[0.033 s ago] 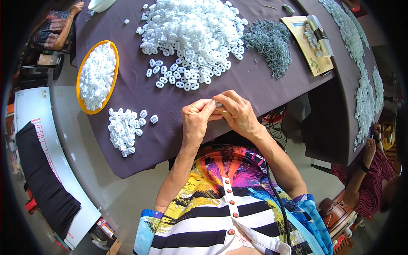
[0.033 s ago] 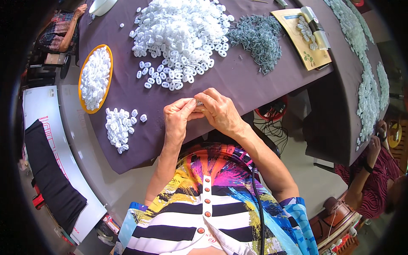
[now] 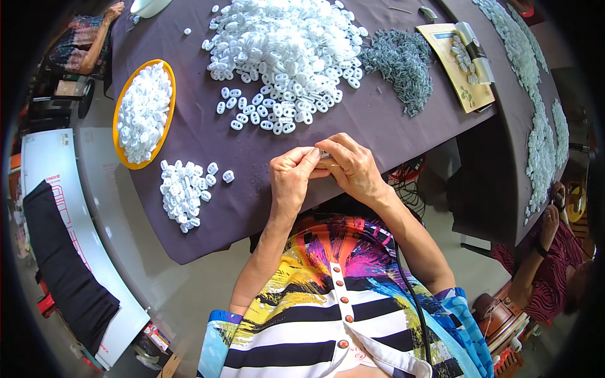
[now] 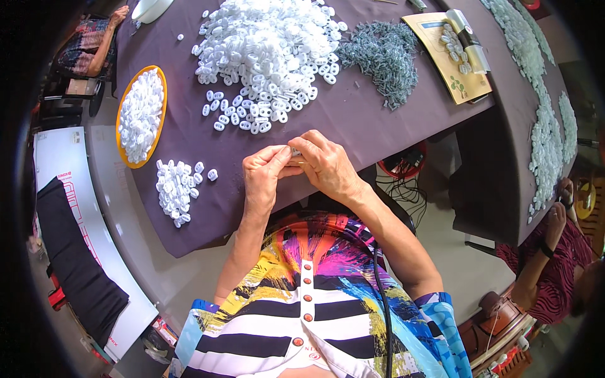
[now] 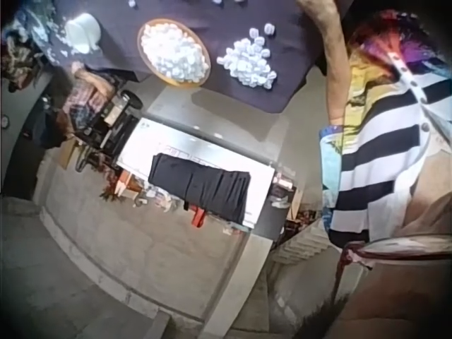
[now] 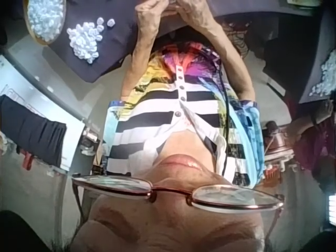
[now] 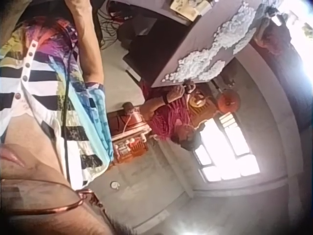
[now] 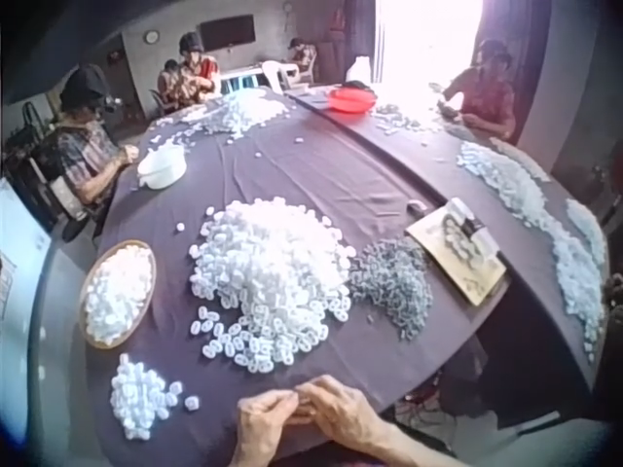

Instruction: The person assembles plastic cord stoppers by inserting inner plastic pieces into the outer shells by hand.

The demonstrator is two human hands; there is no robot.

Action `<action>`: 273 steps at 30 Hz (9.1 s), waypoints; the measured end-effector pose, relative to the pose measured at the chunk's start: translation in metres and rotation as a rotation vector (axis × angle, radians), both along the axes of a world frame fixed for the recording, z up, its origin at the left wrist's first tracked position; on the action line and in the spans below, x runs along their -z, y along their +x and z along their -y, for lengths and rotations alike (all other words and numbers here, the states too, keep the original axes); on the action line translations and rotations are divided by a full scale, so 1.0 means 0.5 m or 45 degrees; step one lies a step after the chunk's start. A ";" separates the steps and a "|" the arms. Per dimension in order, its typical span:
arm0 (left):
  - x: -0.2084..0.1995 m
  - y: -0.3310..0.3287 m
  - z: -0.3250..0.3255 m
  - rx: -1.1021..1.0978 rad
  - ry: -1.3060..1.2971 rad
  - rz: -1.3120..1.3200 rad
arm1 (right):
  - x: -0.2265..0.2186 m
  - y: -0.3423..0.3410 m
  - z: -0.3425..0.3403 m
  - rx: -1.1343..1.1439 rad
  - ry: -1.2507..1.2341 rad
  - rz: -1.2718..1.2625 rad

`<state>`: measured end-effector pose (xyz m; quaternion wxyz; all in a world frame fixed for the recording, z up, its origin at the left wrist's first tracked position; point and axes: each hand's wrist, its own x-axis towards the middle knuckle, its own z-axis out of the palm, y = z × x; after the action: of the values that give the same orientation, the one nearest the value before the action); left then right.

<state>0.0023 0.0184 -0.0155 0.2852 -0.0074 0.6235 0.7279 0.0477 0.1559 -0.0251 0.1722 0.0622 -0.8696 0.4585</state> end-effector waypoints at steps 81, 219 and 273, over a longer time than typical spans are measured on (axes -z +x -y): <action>-0.006 -0.008 0.011 -0.168 0.127 0.069 | -0.038 -0.011 0.002 0.038 -0.283 0.134; -0.009 0.018 0.224 -0.464 0.113 0.161 | -0.052 -0.028 0.115 -0.247 -0.154 0.352; -0.013 0.011 0.208 -0.332 -1.441 -1.184 | -0.052 -0.025 0.118 -0.223 -0.181 0.267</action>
<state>0.0077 -0.0854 -0.0088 -0.1442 0.0819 0.9535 0.2516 0.0352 0.0968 0.0008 0.0439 0.0774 -0.8394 0.5361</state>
